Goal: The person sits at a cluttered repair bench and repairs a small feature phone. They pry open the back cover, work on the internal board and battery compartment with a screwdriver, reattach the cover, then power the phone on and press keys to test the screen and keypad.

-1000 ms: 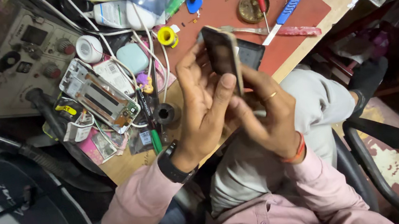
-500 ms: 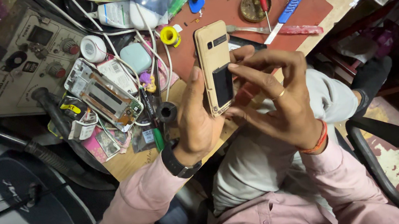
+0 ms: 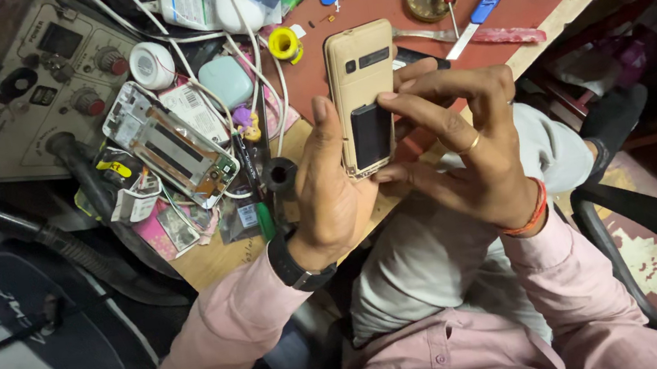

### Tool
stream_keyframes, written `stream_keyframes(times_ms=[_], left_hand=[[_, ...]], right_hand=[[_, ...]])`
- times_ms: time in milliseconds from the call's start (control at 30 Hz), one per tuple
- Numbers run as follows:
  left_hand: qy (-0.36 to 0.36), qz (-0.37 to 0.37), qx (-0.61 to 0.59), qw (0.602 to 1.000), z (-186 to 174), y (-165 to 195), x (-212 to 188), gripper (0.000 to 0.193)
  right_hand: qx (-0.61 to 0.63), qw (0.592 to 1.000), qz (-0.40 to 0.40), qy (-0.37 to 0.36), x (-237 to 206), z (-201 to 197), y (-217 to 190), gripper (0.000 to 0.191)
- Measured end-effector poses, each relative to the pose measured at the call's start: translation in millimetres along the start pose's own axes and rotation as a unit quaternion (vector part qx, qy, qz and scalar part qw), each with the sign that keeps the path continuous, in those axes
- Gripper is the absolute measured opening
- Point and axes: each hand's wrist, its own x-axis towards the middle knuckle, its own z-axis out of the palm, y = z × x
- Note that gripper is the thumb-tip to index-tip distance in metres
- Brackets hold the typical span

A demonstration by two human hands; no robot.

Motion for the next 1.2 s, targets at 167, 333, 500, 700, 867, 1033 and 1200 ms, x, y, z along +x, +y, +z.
stream_keyframes(times_ms=[167,333,500,700,867,1033,1200], left_hand=[[0.058,-0.002,0.012,0.998,-9,-8,-6,0.074],[0.117,0.031,0.012,0.993,-11,-18,-4,0.068],[0.027,0.009,0.007,1.000,-3,-4,-7,0.071],[-0.006,0.030,0.094,0.995,5,7,-2,0.077],[-0.020,0.001,0.067,0.998,2,12,3,0.081],[-0.049,0.060,0.107,0.991,2,7,4,0.062],[-0.026,0.045,0.119,0.992,0,-1,-10,0.038]], right_hand=[[-0.040,0.999,-0.009,0.016,-2,10,-2,0.059],[-0.053,0.998,-0.025,0.010,-4,11,-5,0.063],[-0.067,0.996,-0.041,0.031,-4,13,-11,0.063],[-0.105,0.992,-0.060,0.024,-1,12,-15,0.069],[-0.117,0.992,-0.047,0.006,0,7,-15,0.069],[-0.075,0.995,-0.059,0.034,0,1,-13,0.067],[0.076,0.996,-0.011,0.055,-7,-7,-22,0.065]])
